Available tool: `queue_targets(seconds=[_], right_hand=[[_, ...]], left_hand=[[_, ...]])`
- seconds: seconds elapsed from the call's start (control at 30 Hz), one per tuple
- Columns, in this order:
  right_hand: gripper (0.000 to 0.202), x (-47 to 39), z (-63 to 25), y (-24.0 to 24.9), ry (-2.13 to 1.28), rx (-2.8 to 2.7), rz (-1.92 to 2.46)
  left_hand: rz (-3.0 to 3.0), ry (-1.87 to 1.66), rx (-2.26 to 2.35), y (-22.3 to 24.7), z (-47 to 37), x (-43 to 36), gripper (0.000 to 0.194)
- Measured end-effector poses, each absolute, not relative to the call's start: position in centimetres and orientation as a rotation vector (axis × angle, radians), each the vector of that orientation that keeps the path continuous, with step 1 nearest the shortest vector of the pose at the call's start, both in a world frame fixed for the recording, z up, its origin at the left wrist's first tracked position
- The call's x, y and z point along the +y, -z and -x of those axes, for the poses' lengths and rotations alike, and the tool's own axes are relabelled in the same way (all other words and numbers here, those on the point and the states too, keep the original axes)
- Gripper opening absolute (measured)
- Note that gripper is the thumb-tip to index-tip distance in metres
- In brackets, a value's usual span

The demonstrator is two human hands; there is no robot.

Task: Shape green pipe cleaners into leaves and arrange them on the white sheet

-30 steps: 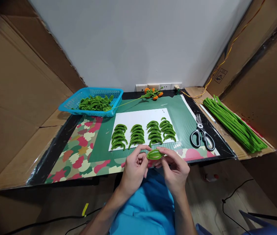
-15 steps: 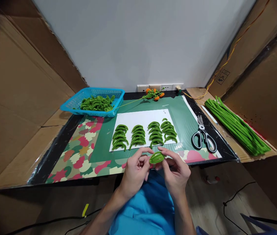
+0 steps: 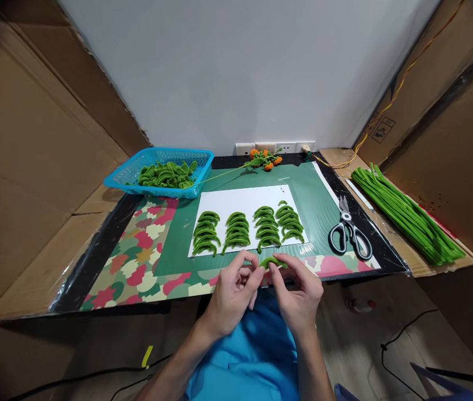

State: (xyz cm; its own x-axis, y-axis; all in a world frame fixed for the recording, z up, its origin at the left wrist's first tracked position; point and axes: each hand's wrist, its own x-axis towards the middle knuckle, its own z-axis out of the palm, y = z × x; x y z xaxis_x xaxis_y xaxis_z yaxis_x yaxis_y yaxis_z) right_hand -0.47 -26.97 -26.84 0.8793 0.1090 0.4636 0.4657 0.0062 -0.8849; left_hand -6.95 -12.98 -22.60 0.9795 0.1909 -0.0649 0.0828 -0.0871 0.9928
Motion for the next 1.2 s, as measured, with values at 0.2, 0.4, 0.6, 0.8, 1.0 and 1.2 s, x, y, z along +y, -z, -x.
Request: queue_targets(seconds=[0.2, 0.4, 0.6, 0.8, 1.0, 1.2], right_hand=[[0.017, -27.1, 0.3, 26.6, 0.235, -0.476, 1.480], [0.019, -27.1, 0.2, 26.8, 0.282, -0.514, 1.566], [0.030, -27.2, 0.1, 26.5, 0.318, -0.627, 1.627], [0.024, -26.4, 0.3, 25.9, 0.357, -0.577, 1.692], [0.022, -26.1, 0.3, 25.9, 0.376, -0.611, 1.704], [0.023, -26.2, 0.4, 25.8, 0.375, -0.605, 1.724]], left_hand=[[-1.673, -0.081, 0.236, 22.3, 6.4, -13.2, 0.033], [-1.755, -0.090, 0.234, 22.2, 6.1, -13.2, 0.026], [-1.849, -0.138, 0.287, 22.5, 6.0, -13.5, 0.021], [-1.895, -0.147, 0.317, 22.6, 6.0, -13.6, 0.017], [-1.937, -0.170, 0.320, 22.6, 5.8, -13.7, 0.008], [-1.991, -0.158, 0.308, 22.4, 5.7, -14.0, 0.006]])
